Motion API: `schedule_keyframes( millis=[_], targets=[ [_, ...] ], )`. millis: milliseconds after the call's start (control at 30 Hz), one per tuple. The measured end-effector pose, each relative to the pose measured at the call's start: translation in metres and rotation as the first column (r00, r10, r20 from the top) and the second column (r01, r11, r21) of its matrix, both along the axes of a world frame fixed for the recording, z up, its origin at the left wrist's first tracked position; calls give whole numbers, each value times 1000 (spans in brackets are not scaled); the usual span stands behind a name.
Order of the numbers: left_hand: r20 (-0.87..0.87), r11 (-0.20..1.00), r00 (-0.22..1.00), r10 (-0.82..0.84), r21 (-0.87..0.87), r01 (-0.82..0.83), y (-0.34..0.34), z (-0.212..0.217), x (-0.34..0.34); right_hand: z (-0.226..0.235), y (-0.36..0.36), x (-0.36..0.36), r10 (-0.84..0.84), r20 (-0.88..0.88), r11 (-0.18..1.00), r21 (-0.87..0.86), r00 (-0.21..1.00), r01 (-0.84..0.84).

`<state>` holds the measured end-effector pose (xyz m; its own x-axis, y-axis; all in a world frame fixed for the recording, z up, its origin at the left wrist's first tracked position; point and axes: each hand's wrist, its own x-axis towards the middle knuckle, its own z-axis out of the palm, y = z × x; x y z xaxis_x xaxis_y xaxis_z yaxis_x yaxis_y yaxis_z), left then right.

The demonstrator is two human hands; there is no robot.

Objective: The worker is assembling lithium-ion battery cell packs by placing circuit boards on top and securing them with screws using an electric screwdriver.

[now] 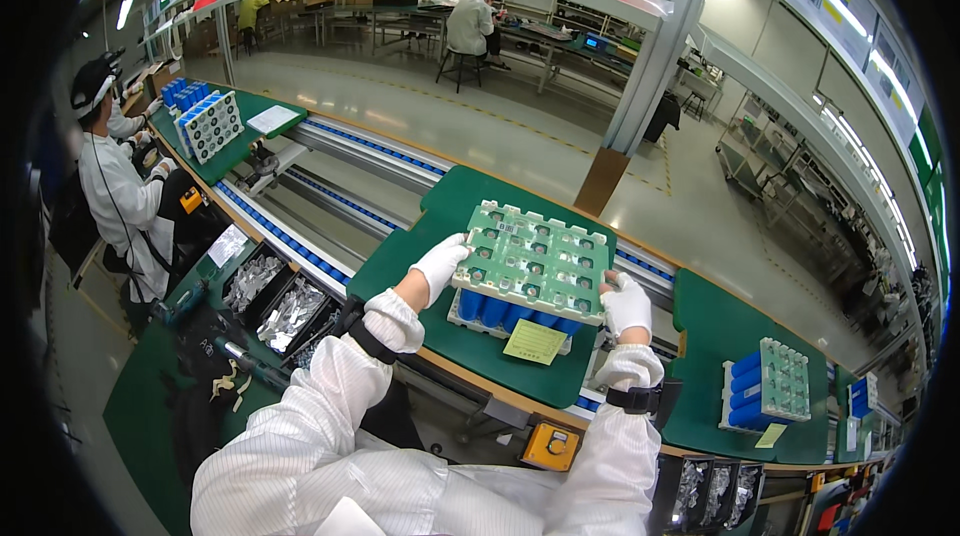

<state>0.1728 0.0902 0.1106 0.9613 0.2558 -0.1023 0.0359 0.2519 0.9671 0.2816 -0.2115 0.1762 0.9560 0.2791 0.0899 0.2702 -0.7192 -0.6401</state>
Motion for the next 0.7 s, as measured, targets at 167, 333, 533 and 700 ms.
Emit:
schedule_keyframes(
  millis=[167,333,533,700],
  targets=[
    [-52,999,998,-35,-22,34,0,7,-7,-41,-10,29,-37,32,998,59,999,35],
    [24,986,997,-75,-146,77,1,2,-16,-40,-6,11,178,-407,859,508,896,60],
    [12,981,1000,-4,-192,6,-6,2,-16,-37,-18,-22,172,-418,821,562,892,105],
    [15,971,999,-42,-234,45,-21,5,-49,-53,-33,-49,198,-387,763,637,900,106]
  ],
)
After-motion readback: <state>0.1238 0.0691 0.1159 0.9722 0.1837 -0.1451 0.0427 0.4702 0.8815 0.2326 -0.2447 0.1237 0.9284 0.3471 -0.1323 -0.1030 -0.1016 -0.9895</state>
